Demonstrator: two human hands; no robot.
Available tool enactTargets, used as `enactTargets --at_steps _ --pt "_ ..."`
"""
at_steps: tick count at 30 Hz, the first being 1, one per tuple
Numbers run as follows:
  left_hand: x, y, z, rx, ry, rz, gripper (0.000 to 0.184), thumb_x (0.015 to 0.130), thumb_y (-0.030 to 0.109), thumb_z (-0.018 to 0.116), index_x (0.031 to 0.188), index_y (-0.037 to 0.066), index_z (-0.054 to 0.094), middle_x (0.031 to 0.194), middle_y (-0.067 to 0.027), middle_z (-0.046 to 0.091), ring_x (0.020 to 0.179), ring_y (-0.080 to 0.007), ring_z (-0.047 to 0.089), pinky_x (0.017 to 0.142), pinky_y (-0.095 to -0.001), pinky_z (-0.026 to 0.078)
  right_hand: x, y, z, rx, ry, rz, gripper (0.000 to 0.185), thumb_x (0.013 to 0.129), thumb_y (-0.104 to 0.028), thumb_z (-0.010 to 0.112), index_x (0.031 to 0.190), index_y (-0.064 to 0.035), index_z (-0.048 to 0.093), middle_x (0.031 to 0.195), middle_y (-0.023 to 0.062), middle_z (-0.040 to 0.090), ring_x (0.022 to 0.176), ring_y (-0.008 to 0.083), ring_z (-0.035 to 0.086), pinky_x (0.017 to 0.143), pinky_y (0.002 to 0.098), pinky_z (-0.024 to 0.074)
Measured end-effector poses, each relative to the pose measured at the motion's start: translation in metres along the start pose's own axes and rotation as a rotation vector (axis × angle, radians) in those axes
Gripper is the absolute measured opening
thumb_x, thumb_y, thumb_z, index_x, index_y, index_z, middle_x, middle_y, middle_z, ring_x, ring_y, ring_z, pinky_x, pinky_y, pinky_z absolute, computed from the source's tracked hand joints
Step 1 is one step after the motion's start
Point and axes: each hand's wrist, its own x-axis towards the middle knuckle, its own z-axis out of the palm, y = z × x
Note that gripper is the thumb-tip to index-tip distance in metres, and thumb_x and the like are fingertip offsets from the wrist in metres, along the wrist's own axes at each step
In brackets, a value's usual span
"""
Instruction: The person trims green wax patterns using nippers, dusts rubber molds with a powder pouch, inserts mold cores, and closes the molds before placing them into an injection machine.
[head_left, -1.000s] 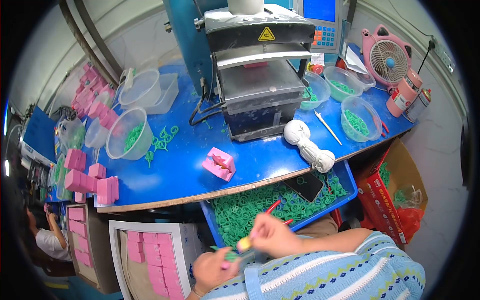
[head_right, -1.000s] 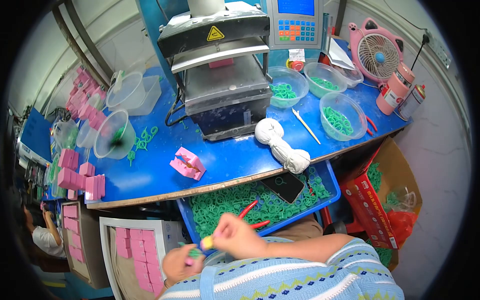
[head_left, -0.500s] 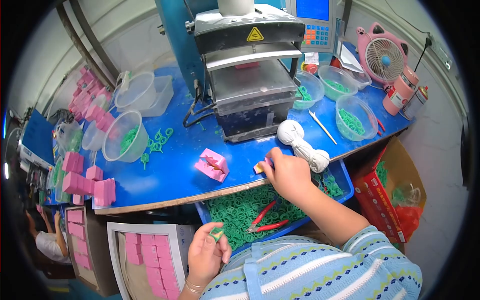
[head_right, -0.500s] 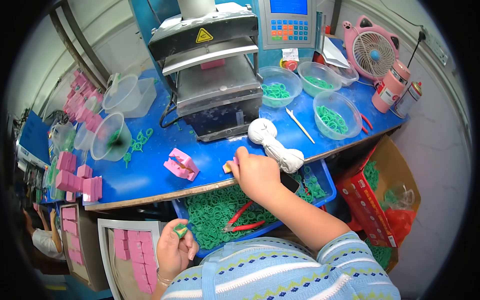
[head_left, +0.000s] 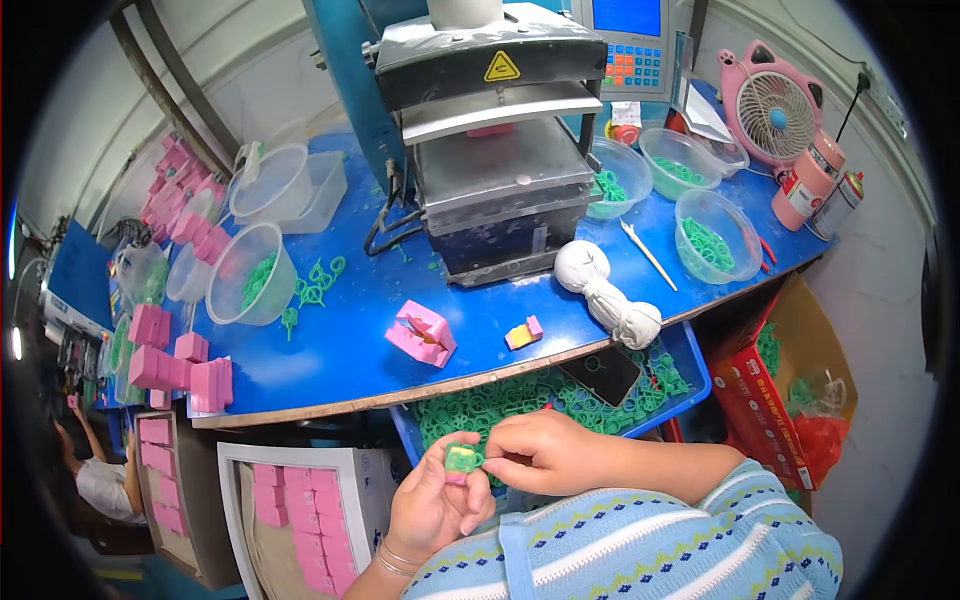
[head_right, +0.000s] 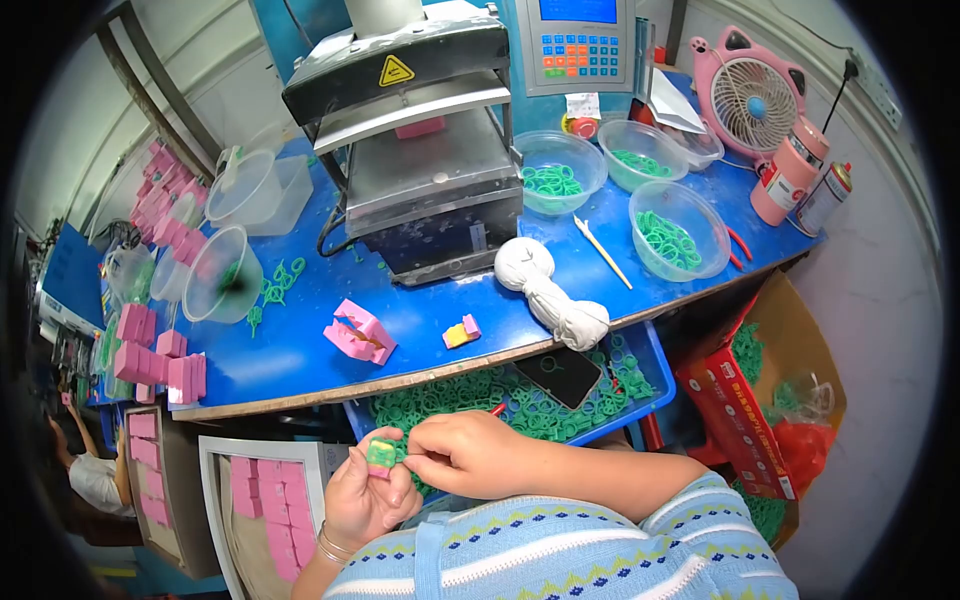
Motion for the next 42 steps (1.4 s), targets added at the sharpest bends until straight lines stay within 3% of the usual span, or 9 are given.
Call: enactTargets --at_steps 7,12,14,18,26,35,38,40,42 --pt "-0.007 -0.002 -0.001 0.658 0.27 0.136 0.027 0.094 0.022 0.043 0.104 -0.002 0.048 0.071 -0.0088 0.051 0.057 -0.0134 0.045 0.05 -0.0244 0.038 -0.002 0.005 0.005 0.135 -0.008 0.026 0.016 0.086 -0.012 0.055 0.074 -0.0015 0.052 0.063 0.0081 0.047 0.056 0.0201 0.047 0.052 0.033 0.0368" --pt "-0.007 -0.003 0.0 0.615 0.26 0.153 0.025 0.095 0.023 0.041 0.094 0.0 0.05 0.067 -0.0039 0.046 0.056 -0.0098 0.04 0.051 -0.0226 0.035 -0.003 0.007 0.003 0.087 -0.097 -0.022 0.016 0.086 -0.014 0.057 0.077 -0.0022 0.051 0.066 0.0068 0.049 0.057 0.0179 0.048 0.051 0.0309 0.038" --pt "-0.008 -0.002 0.0 0.585 0.248 0.159 0.026 0.096 0.023 0.041 0.09 0.0 0.051 0.066 -0.0008 0.044 0.058 -0.0078 0.038 0.052 -0.0214 0.033 -0.003 -0.001 -0.002 0.256 0.046 0.144 0.017 0.083 -0.019 0.061 0.088 -0.0046 0.054 0.072 0.0064 0.052 0.058 0.0173 0.052 0.052 0.0309 0.0412" --pt "-0.009 -0.002 0.001 0.622 0.214 0.082 0.026 0.097 0.022 0.039 0.093 -0.001 0.05 0.069 0.0003 0.043 0.058 -0.0062 0.036 0.051 -0.02 0.031 0.003 -0.014 -0.009 0.212 -0.041 0.058 0.03 0.08 -0.016 0.064 0.107 -0.0047 0.055 0.089 0.0088 0.054 0.066 0.0154 0.057 0.06 0.0283 0.0481" --pt "-0.01 -0.003 0.004 0.62 0.186 0.028 0.025 0.097 0.022 0.037 0.09 0.0 0.048 0.07 0.0004 0.041 0.056 -0.0057 0.031 0.05 -0.0209 0.028 0.007 -0.008 -0.008 0.084 -0.131 -0.094 0.027 0.077 -0.01 0.065 0.101 -0.003 0.055 0.086 0.0102 0.054 0.074 0.023 0.057 0.064 0.0322 0.0475" --pt "-0.011 -0.007 -0.011 0.033 -0.029 -0.204 0.032 0.096 0.027 0.036 0.071 0.006 0.037 0.057 -0.0002 0.031 0.049 -0.0085 0.024 0.045 -0.025 0.023 0.003 -0.004 -0.001 0.026 -0.047 -0.304 0.029 0.074 -0.008 0.066 0.101 -0.0031 0.056 0.085 0.01 0.054 0.076 0.0244 0.057 0.065 0.0326 0.0467" --pt "-0.012 -0.007 0.005 0.354 0.255 -0.069 0.033 0.095 0.027 0.036 0.071 0.005 0.041 0.054 -0.0006 0.03 0.048 -0.0088 0.026 0.044 -0.0253 0.024 -0.001 -0.009 0.003 0.166 -0.083 -0.012 0.028 0.074 -0.009 0.068 0.099 -0.0027 0.057 0.082 0.0077 0.055 0.07 0.0186 0.058 0.061 0.0296 0.0467" --pt "-0.015 -0.008 0.002 1.075 0.271 0.248 0.035 0.095 0.027 0.036 0.07 0.005 0.045 0.053 0.0006 0.03 0.047 -0.0094 0.029 0.044 -0.0253 0.024 -0.002 -0.007 0.008 0.302 -0.026 0.047 0.027 0.074 -0.011 0.068 0.098 -0.0021 0.057 0.079 0.0061 0.055 0.064 0.0147 0.057 0.058 0.0277 0.0466" --pt "-0.017 -0.01 0.001 1.065 0.295 0.278 0.033 0.095 0.025 0.037 0.07 0.005 0.047 0.053 0.0015 0.031 0.047 -0.0092 0.03 0.043 -0.0252 0.024 0.0 -0.008 0.009 0.264 -0.023 0.014 0.028 0.074 -0.01 0.07 0.099 -0.002 0.058 0.079 0.0063 0.057 0.063 0.0141 0.058 0.057 0.026 0.0473"
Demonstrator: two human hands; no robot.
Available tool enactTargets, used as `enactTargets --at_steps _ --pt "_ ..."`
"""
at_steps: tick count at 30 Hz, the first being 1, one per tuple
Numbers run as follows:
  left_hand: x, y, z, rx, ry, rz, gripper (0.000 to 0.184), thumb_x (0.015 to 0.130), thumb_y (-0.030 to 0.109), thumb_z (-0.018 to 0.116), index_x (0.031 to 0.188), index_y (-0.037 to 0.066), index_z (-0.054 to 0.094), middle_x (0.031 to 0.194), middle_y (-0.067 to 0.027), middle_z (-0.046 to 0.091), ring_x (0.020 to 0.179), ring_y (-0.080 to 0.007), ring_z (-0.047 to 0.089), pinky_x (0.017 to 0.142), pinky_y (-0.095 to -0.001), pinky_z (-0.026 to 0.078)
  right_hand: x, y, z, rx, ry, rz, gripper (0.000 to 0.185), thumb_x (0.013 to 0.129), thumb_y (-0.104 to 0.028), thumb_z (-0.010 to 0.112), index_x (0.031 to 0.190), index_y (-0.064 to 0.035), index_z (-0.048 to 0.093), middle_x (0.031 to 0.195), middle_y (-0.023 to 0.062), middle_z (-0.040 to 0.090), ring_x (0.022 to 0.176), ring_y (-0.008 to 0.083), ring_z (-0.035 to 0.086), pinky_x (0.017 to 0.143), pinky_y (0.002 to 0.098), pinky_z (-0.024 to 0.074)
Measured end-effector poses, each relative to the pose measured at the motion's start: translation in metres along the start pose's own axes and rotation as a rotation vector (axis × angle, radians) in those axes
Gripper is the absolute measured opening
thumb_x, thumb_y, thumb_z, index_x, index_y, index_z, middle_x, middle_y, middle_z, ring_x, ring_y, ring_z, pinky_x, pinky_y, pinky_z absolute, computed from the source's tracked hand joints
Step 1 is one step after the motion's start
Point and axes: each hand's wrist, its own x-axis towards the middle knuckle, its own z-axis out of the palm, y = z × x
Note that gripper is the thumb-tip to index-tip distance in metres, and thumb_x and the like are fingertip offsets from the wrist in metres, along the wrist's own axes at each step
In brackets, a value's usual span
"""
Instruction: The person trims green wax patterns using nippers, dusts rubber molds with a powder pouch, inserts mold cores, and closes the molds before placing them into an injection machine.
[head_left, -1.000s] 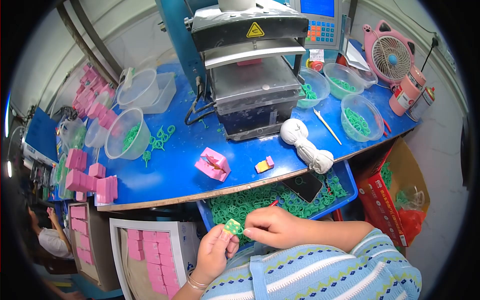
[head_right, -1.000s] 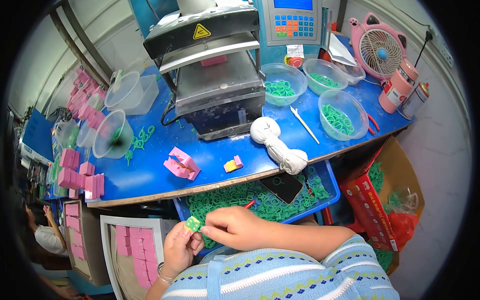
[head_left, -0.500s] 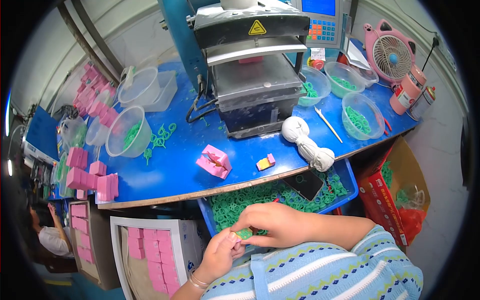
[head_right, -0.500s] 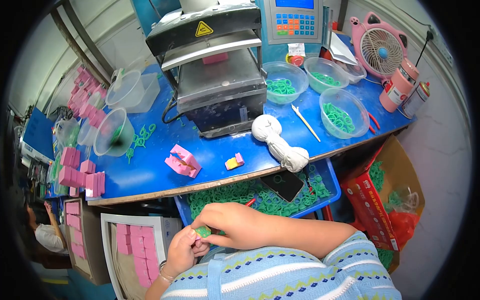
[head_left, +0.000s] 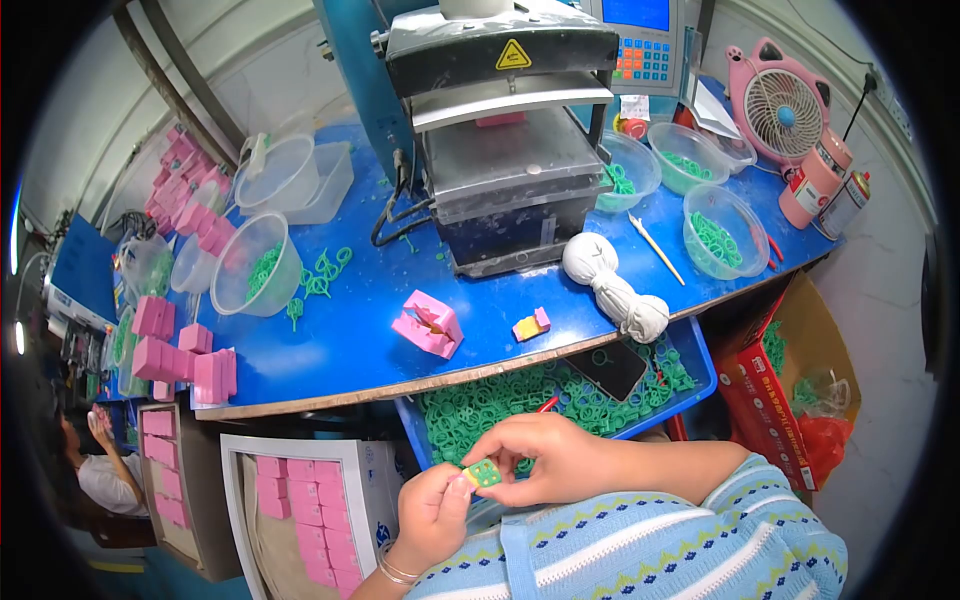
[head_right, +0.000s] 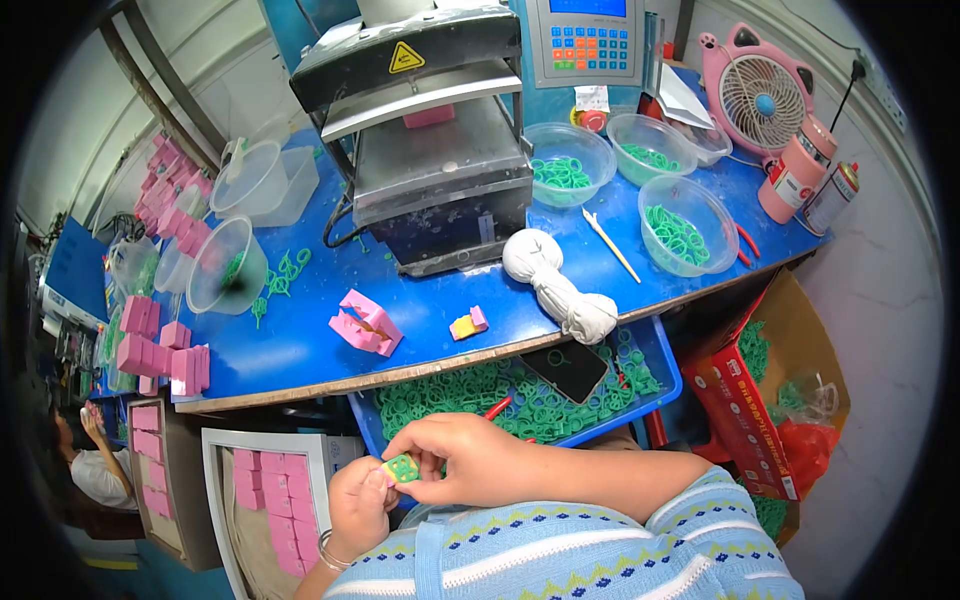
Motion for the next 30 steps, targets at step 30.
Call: enactTargets --at_steps 30 --pt "0.001 0.021 -0.01 -0.407 -0.11 0.028 0.03 0.077 -0.003 0.067 0.105 -0.004 0.056 0.086 -0.0087 0.059 0.061 -0.0082 0.055 0.051 -0.0198 0.043 -0.011 -0.017 -0.006 0.626 -0.056 0.19 0.047 0.086 -0.009 0.06 0.127 -0.003 0.038 0.074 0.003 0.056 0.061 0.0069 0.054 0.052 0.02 0.0427"
